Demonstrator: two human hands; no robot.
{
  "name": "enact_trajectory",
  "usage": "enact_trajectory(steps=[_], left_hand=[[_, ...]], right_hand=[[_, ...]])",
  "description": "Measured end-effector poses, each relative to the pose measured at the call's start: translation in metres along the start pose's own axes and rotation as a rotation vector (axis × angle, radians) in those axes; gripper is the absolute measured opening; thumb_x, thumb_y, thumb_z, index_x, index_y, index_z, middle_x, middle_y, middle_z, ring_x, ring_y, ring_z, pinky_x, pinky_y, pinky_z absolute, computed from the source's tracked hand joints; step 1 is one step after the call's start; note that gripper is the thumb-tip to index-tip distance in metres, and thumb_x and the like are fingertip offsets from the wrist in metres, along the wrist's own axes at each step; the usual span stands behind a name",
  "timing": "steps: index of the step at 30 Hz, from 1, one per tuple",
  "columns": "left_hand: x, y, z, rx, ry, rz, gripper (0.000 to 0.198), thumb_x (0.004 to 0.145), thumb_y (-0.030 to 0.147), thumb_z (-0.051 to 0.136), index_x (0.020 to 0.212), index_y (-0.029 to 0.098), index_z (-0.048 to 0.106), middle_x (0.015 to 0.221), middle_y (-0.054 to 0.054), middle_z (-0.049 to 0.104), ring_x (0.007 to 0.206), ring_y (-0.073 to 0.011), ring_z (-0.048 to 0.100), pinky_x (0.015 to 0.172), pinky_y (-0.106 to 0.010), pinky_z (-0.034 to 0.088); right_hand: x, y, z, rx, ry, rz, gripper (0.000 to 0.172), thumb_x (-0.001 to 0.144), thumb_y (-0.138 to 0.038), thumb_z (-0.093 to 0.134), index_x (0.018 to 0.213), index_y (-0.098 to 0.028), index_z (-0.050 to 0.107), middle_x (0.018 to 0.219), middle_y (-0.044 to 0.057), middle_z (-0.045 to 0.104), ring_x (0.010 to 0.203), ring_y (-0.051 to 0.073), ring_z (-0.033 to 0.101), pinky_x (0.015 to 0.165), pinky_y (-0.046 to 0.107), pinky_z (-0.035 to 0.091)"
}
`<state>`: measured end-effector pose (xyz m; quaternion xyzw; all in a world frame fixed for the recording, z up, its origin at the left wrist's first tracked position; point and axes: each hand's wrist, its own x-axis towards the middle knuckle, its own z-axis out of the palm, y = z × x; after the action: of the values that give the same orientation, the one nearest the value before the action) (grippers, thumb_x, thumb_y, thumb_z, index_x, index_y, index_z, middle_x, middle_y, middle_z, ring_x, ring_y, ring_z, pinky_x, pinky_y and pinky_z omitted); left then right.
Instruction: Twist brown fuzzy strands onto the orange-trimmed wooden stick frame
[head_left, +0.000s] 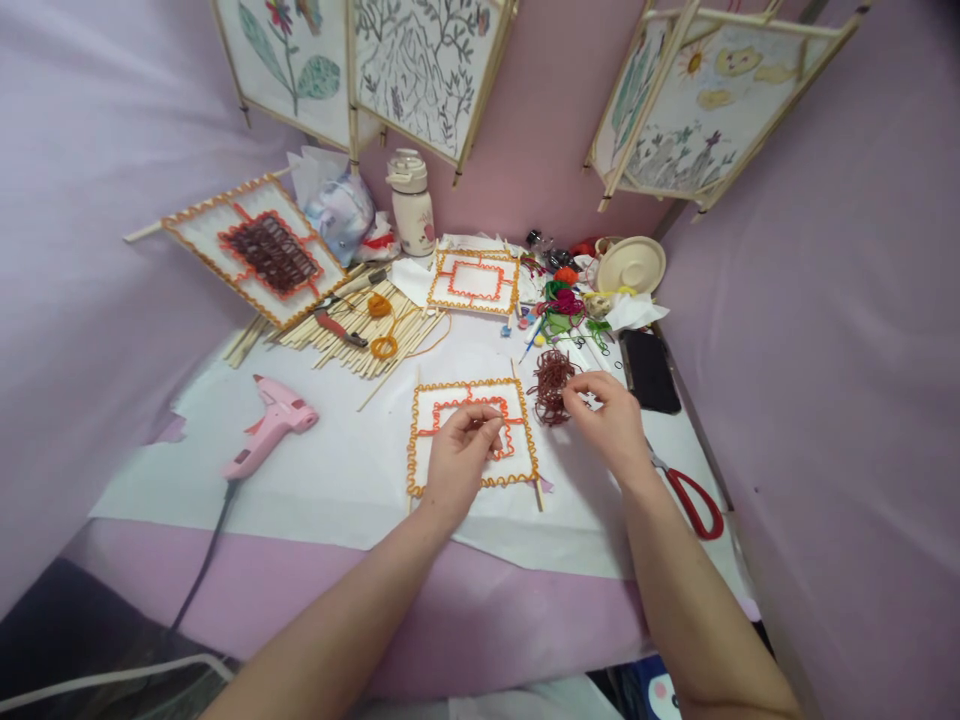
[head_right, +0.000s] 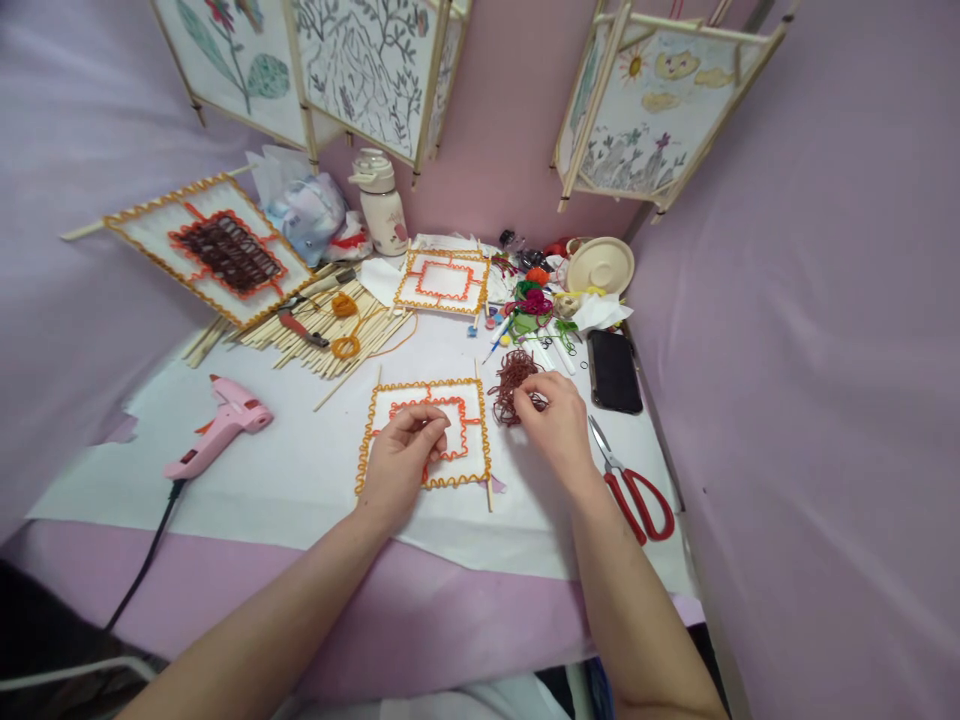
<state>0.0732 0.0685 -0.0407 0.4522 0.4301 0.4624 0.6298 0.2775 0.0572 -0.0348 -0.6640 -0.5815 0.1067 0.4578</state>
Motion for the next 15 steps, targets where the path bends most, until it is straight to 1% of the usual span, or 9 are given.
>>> enact_trajectory(steps=[1, 3, 5, 6, 8, 10, 12, 13, 15], left_hand=[[0.0, -0.001, 0.0, 0.009, 0.003, -0.004, 0.015, 0.081, 0.031, 0.069, 0.087, 0.018, 0.063, 0.064, 0.003, 0.058, 0.057, -0.0093, 0.051, 0.054, -0.021, 0.04], [0.001, -0.002, -0.001, 0.022, 0.009, -0.014, 0.016, 0.082, 0.032, 0.068, 0.089, 0.019, 0.063, 0.063, 0.003, 0.058, 0.056, -0.0097, 0.05, 0.054, -0.021, 0.039], [0.001, -0.002, -0.001, 0.031, 0.02, -0.009, 0.015, 0.083, 0.032, 0.067, 0.09, 0.019, 0.064, 0.063, 0.003, 0.057, 0.056, -0.0104, 0.049, 0.054, -0.022, 0.039], [0.001, -0.002, -0.001, 0.039, 0.034, 0.014, 0.013, 0.083, 0.031, 0.067, 0.089, 0.02, 0.065, 0.065, 0.003, 0.058, 0.058, -0.0109, 0.05, 0.056, -0.023, 0.04], [0.0, 0.0, -0.001, 0.076, 0.071, 0.111, 0.007, 0.082, 0.027, 0.067, 0.086, 0.021, 0.067, 0.074, 0.0, 0.062, 0.068, -0.013, 0.055, 0.064, -0.024, 0.043], [-0.001, 0.001, -0.002, 0.144, 0.097, 0.251, 0.002, 0.082, 0.023, 0.068, 0.081, 0.021, 0.069, 0.086, -0.002, 0.065, 0.083, -0.0157, 0.058, 0.074, -0.026, 0.044], [-0.003, 0.002, -0.002, 0.222, 0.09, 0.356, 0.005, 0.083, 0.021, 0.067, 0.08, 0.023, 0.071, 0.092, -0.003, 0.067, 0.093, -0.0179, 0.059, 0.081, -0.028, 0.043], [-0.004, 0.002, -0.002, 0.252, 0.084, 0.382, 0.005, 0.083, 0.022, 0.068, 0.081, 0.024, 0.072, 0.093, -0.003, 0.068, 0.095, -0.0185, 0.059, 0.084, -0.029, 0.042], [-0.004, 0.002, -0.002, 0.272, 0.077, 0.386, 0.006, 0.082, 0.022, 0.069, 0.081, 0.025, 0.074, 0.093, -0.003, 0.07, 0.097, -0.0198, 0.059, 0.089, -0.032, 0.042]], right_hand=[[0.0, 0.0, -0.001, 0.011, 0.026, -0.002, 0.011, 0.081, -0.024, 0.062, 0.074, -0.021, 0.07, 0.091, 0.004, 0.069, 0.09, 0.02, 0.062, 0.084, 0.036, 0.046], [0.001, -0.001, -0.005, 0.124, 0.05, 0.026, 0.01, 0.082, -0.027, 0.064, 0.077, -0.021, 0.071, 0.097, 0.005, 0.069, 0.093, 0.02, 0.063, 0.082, 0.035, 0.046], [0.002, -0.003, -0.009, 0.263, 0.016, 0.074, 0.012, 0.084, -0.031, 0.065, 0.08, -0.021, 0.07, 0.097, 0.005, 0.07, 0.091, 0.02, 0.063, 0.077, 0.033, 0.048], [0.002, -0.005, -0.01, 0.289, -0.019, 0.081, 0.012, 0.085, -0.032, 0.064, 0.081, -0.021, 0.069, 0.095, 0.005, 0.07, 0.088, 0.019, 0.063, 0.076, 0.033, 0.048], [0.0, -0.012, -0.012, 0.227, -0.105, 0.022, 0.012, 0.087, -0.03, 0.062, 0.081, -0.021, 0.068, 0.088, 0.004, 0.069, 0.084, 0.019, 0.062, 0.075, 0.033, 0.047], [-0.004, -0.02, -0.012, 0.072, -0.18, -0.106, 0.013, 0.09, -0.027, 0.059, 0.081, -0.021, 0.066, 0.086, 0.004, 0.067, 0.085, 0.019, 0.06, 0.077, 0.034, 0.046], [-0.01, -0.029, -0.01, -0.076, -0.227, -0.223, 0.014, 0.092, -0.026, 0.057, 0.083, -0.021, 0.066, 0.089, 0.005, 0.066, 0.089, 0.021, 0.059, 0.081, 0.037, 0.044], [-0.013, -0.034, -0.009, -0.133, -0.243, -0.265, 0.014, 0.093, -0.026, 0.056, 0.085, -0.022, 0.067, 0.091, 0.005, 0.066, 0.091, 0.022, 0.058, 0.083, 0.038, 0.043], [-0.019, -0.041, -0.006, -0.199, -0.267, -0.326, 0.014, 0.095, -0.027, 0.056, 0.089, -0.022, 0.067, 0.095, 0.006, 0.066, 0.094, 0.022, 0.057, 0.084, 0.039, 0.041]])
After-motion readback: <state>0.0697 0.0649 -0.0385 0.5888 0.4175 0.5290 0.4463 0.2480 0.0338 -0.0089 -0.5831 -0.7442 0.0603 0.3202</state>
